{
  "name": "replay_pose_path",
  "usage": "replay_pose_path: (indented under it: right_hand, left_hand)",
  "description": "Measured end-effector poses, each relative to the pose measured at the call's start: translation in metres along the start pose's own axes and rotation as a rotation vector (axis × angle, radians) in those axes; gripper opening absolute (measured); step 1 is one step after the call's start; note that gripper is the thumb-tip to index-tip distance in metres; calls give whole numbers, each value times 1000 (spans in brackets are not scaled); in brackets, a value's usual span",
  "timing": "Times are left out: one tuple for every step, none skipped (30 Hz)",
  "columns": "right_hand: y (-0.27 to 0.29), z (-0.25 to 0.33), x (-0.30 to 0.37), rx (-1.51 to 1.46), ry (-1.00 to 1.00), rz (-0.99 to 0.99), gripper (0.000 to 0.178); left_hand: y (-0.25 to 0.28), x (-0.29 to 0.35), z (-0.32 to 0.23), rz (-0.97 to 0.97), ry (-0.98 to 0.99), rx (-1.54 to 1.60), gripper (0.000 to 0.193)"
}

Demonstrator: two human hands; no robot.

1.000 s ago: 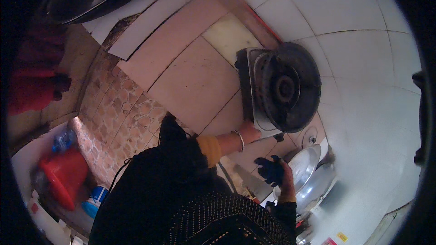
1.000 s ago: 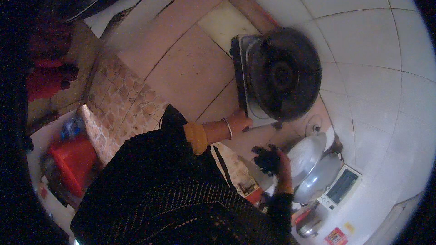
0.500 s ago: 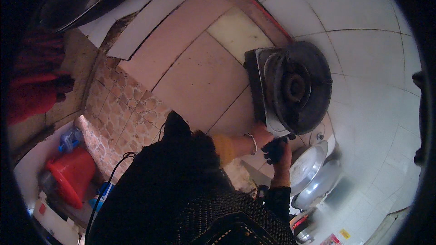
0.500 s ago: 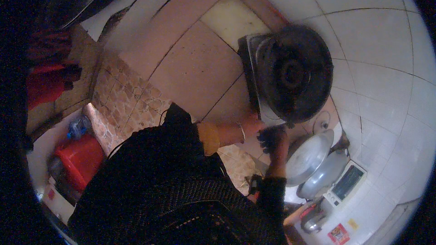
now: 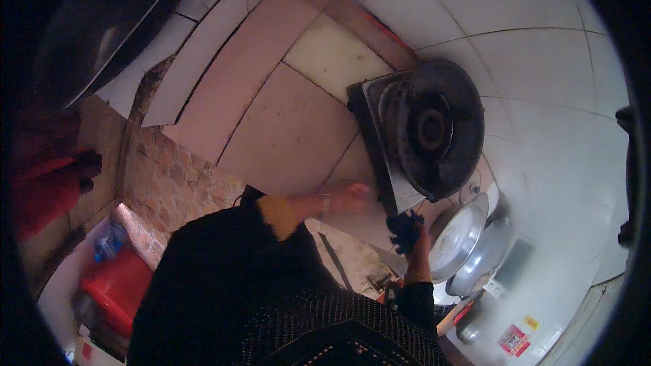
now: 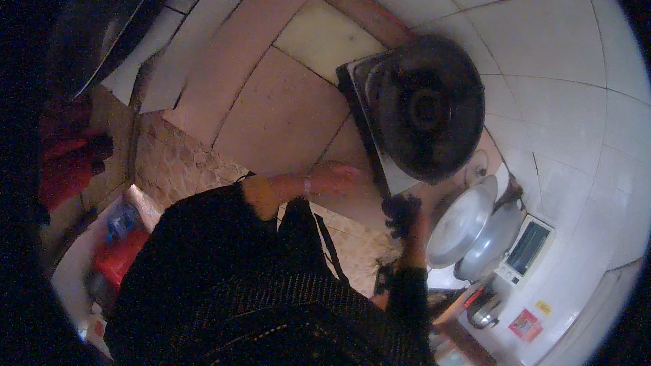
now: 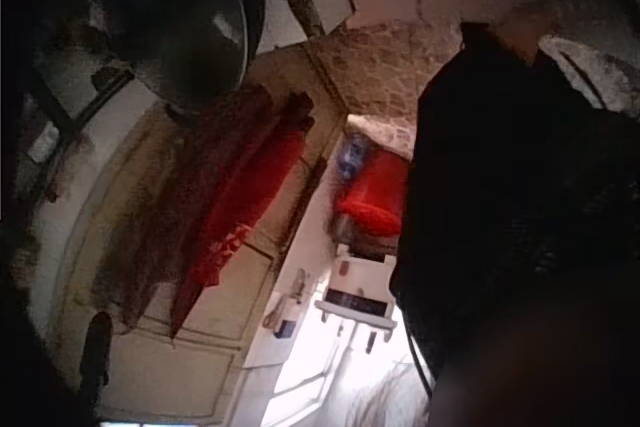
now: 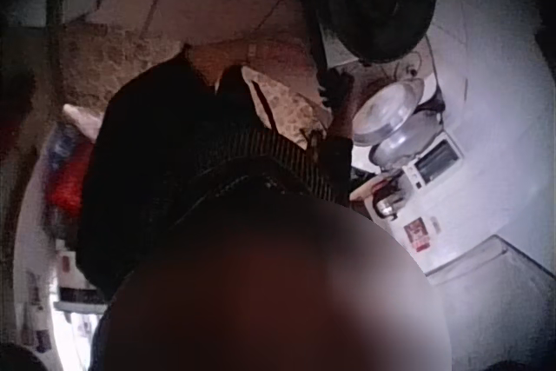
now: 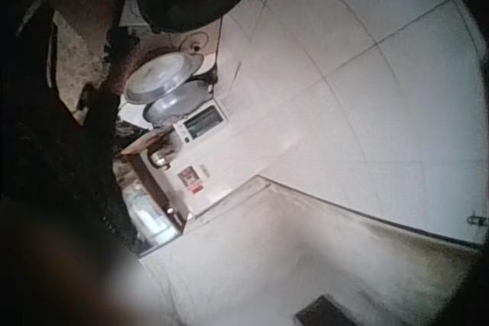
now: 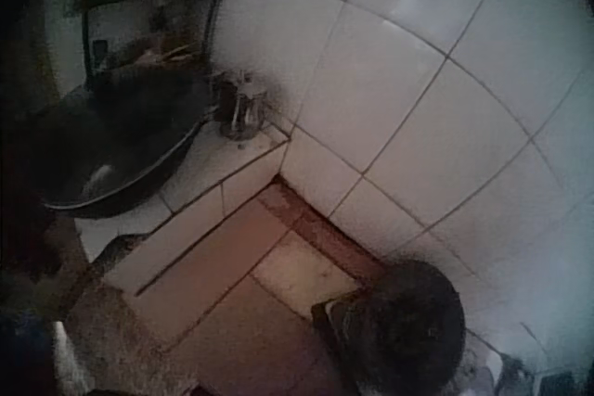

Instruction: The person wipes a tiled kitchen counter with a blue cloth, then scrubs a black circular tray in a metal basin filled with soapy water. The person repeatedly scrubs the tray with a sponge, rinses it, and continues scrubbing until the end of the clip.

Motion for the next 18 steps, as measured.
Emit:
replay_pose_path:
  right_hand:
    - [-6,-9,12,-56,-25,-75,48]
    - [-32,-9,24,-75,-7,43,49]
    - [-55,-8,37,-106,-11,123,51]
    - [-74,-10,47,-118,-59,144,52]
    - [-101,-3,54,-91,-63,233,57]
    - [-121,1,56,-79,-118,252,63]
    - [-149,20,58,-98,-52,349,69]
    - [-173,36,53,-94,-19,370,69]
    - [-198,55,49,-107,25,421,68]
    - [-224,76,45,-124,74,485,68]
    - [-240,89,39,-37,47,486,65]
    - [-251,100,30,74,-6,442,63]
    - [-277,125,28,-61,90,516,56]
    - [-305,150,27,-197,195,605,50]
    - [-318,159,13,-207,157,508,47]
    - [-330,167,3,-238,127,445,44]
    - [-341,185,-1,-261,192,443,43]
    - [-347,198,-9,-278,221,403,42]
  left_hand:
    - [22,28,-24,-96,-67,-140,28]
    - [39,62,-64,-212,-253,-484,26]
    - [57,93,-98,-325,-357,-544,24]
    - [75,123,-127,-476,-391,-722,23]
    - [84,160,-165,-658,-554,-895,27]
    - [97,189,-190,-759,-570,-967,31]
    - [104,217,-217,-844,-641,-1056,35]
    - [101,240,-242,-877,-759,-1227,39]
    - [95,262,-261,-902,-895,-1388,43]
    - [102,275,-269,-955,-865,-1474,46]
    - [109,288,-275,-1002,-840,-1543,49]
    - [118,297,-281,-1075,-799,-1620,52]
    - [124,296,-282,-1024,-778,-1655,55]
    - [131,294,-283,-1002,-741,-1698,58]
    - [132,294,-284,-977,-763,-1754,61]
    - [148,287,-281,-950,-604,-1712,63]
    - [156,281,-278,-920,-512,-1686,65]
    - [163,278,-271,-886,-401,-1674,67]
Point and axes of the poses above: each hand's wrist, its own x-axis away from the middle knuckle, its own y-axis out of the back of the hand, z = x × y, the point moved 10 cm from there along -x, towards the middle knuckle, and after that the axes turned 9 degrees about x, right-handed, at the moved point
